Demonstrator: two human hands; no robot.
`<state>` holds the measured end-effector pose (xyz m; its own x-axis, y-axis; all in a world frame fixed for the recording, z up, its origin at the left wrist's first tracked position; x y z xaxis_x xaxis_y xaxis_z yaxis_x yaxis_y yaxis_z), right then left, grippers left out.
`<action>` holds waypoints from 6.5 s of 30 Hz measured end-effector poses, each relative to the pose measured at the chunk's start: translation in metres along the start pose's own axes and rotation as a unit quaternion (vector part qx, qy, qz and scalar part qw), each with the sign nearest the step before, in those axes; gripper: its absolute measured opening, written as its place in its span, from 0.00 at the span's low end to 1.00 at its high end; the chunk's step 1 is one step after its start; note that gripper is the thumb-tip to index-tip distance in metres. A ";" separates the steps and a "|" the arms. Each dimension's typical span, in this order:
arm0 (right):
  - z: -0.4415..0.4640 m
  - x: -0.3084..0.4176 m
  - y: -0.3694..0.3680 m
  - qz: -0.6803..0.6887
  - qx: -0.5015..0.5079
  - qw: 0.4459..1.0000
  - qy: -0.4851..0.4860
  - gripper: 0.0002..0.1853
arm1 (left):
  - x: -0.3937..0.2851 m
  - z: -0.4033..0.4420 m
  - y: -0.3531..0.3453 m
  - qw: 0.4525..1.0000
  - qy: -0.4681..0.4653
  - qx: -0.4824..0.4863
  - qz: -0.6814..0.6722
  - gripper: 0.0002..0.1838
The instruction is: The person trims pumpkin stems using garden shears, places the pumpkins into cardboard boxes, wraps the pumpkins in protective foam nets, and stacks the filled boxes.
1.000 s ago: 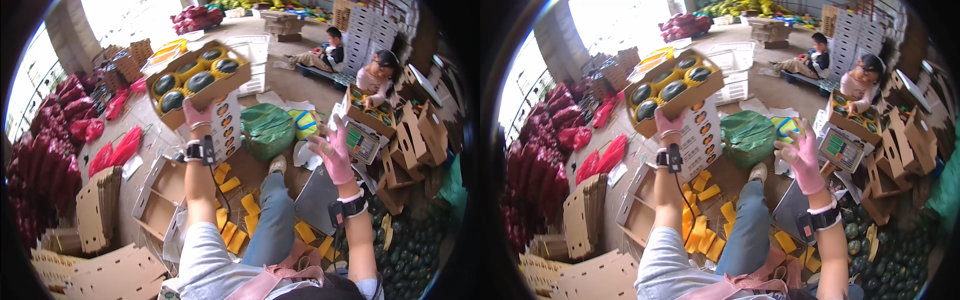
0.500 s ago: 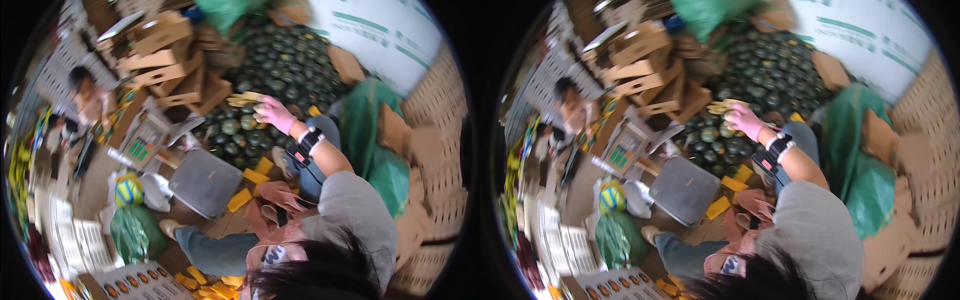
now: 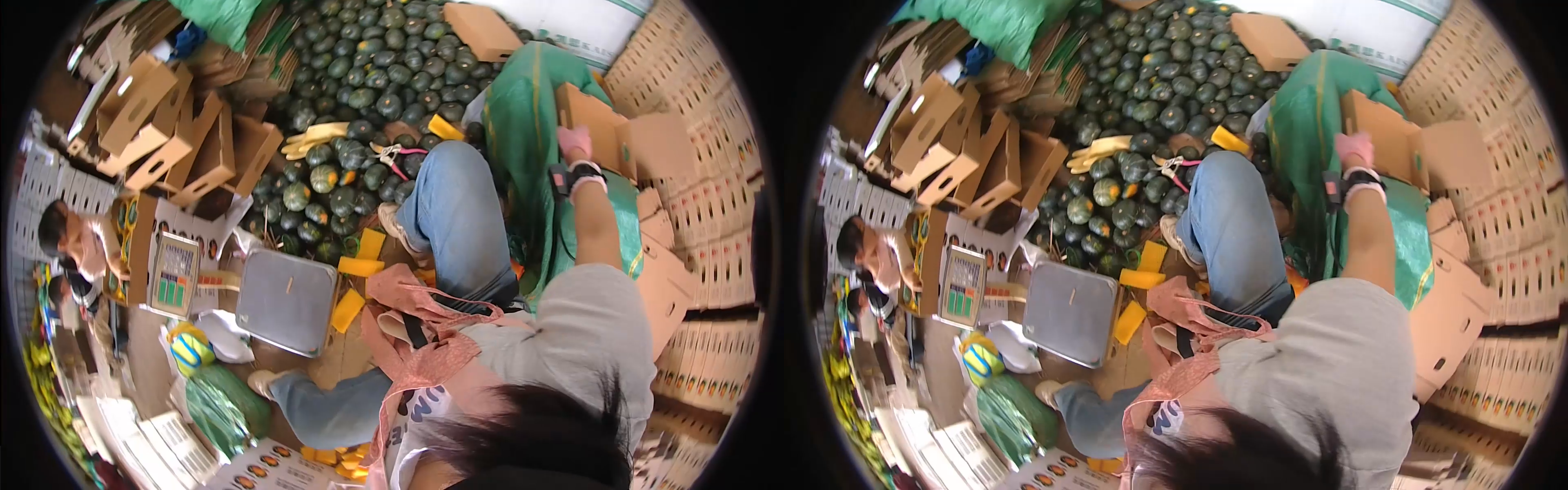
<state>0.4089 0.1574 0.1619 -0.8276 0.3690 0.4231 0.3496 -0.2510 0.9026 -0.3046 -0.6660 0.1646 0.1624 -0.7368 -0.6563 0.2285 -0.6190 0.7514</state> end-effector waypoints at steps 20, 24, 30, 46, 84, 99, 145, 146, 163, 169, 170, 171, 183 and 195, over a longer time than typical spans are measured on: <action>-0.043 0.012 -0.009 0.125 -0.281 0.898 0.313 0.14 | -0.375 -0.249 -0.030 0.892 -0.348 0.285 0.050 0.26; -0.093 0.105 0.020 0.235 -0.121 0.715 0.647 0.09 | -0.458 -0.350 -0.102 0.717 -0.669 0.034 0.195 0.47; -0.084 0.186 0.023 0.296 0.059 0.587 0.752 0.16 | -0.478 -0.400 -0.159 0.596 -0.775 0.045 0.207 0.53; -0.081 0.213 -0.299 -0.193 0.423 0.705 0.536 0.51 | -0.176 -0.317 -0.349 0.754 -0.260 0.436 0.417 0.14; -0.075 0.327 -0.461 0.143 0.340 0.763 0.530 0.21 | -0.288 -0.286 -0.489 0.631 0.421 0.368 -0.538 0.46; -0.099 0.296 -0.384 -0.029 0.295 0.719 0.628 0.29 | -0.103 -0.205 -0.425 0.917 0.150 0.210 -0.306 0.22; -0.169 0.215 -0.404 0.303 0.638 0.656 0.267 0.25 | -0.160 -0.273 -0.398 0.989 -0.033 0.135 0.049 0.21; -0.164 0.205 -0.405 0.363 0.685 0.616 0.142 0.23 | -0.178 -0.281 -0.400 0.985 -0.107 0.125 0.051 0.20; -0.071 0.182 -0.355 0.253 0.257 0.850 0.383 0.27 | -0.260 -0.442 -0.522 0.891 -0.175 0.418 -0.019 0.45; 0.000 0.213 -0.388 0.438 0.301 0.834 0.148 0.16 | -0.208 -0.424 -0.556 0.812 0.314 0.407 -0.276 0.31; 0.006 0.221 -0.395 0.416 0.289 0.845 0.171 0.17 | -0.202 -0.420 -0.559 0.793 0.367 0.402 -0.273 0.28; 0.009 0.232 -0.402 0.367 0.224 0.870 0.241 0.18 | -0.207 -0.416 -0.563 0.772 0.376 0.419 -0.294 0.26; -0.068 0.326 -0.470 0.020 0.292 0.794 0.532 0.19 | -0.247 -0.411 -0.588 0.794 0.261 0.517 -0.183 0.15; -0.042 0.321 -0.460 -0.116 0.404 0.800 0.429 0.31 | -0.060 -0.488 -0.436 0.440 -0.006 0.842 0.312 0.27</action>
<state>-0.0358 0.3542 -0.1211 -0.7872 -0.5147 0.3397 0.0251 0.5235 0.8516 0.0546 -0.2193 -0.1563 -0.3186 -0.9008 -0.2950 -0.8935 0.3893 -0.2238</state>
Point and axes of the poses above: each hand's wrist, its own z-axis towards the middle knuckle, its own y-axis out of the back of the hand, x = y × z, the point moved 3 cm from there along z, towards the middle knuckle, and after that the axes turned 8 degrees about y, right-handed, at the moved point
